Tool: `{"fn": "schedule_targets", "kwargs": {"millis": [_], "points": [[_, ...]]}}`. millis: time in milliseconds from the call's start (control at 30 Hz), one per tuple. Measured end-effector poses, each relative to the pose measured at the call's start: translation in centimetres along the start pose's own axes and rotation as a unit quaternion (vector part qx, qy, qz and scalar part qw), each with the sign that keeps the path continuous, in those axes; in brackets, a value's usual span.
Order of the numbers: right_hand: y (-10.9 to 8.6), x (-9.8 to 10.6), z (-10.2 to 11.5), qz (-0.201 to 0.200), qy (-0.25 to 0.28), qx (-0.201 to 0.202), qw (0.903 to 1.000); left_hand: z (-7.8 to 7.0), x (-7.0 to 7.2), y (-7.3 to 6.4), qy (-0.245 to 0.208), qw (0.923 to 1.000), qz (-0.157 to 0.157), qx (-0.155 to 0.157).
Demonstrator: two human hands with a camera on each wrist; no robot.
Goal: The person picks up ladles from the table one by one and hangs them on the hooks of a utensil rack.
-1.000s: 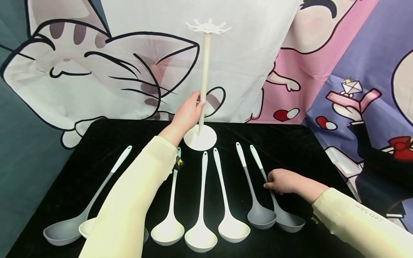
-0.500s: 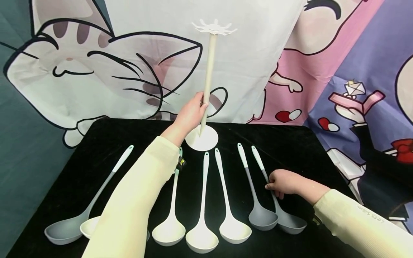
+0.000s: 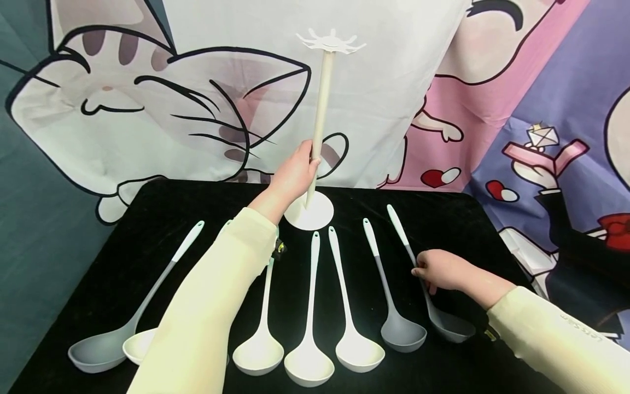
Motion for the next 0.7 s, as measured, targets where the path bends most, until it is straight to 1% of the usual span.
{"fn": "schedule_targets", "kwargs": {"millis": [200,400,600,700], "points": [[0.0,2.9,0.9,-0.069,-0.009,0.018,0.9974,-0.3,0.2,0.1,0.014,0.9998,-0.008,0.012],[-0.1,6.1,2.4,-0.145,-0.028,0.039,0.9883,-0.7,0.2,-0.1,0.027,0.9992,-0.021,0.022],[0.4,8.6,3.2,-0.188,-0.039,0.029,0.9810,-0.9,0.0,-0.3,0.032,0.9984,-0.033,0.031],[0.9,9.8,4.1,-0.205,-0.043,0.026,0.9775,-0.9,0.0,-0.3,0.038,0.9981,-0.038,0.031]]}}
Point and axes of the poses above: each hand's wrist, its own y-axis towards the middle knuckle, its own x-axis out of the back of the hand, z = x × y, the point moved 10 cm from there along y, towards the middle knuckle, and after that the axes turned 8 degrees about -x, right-handed, at the moved point
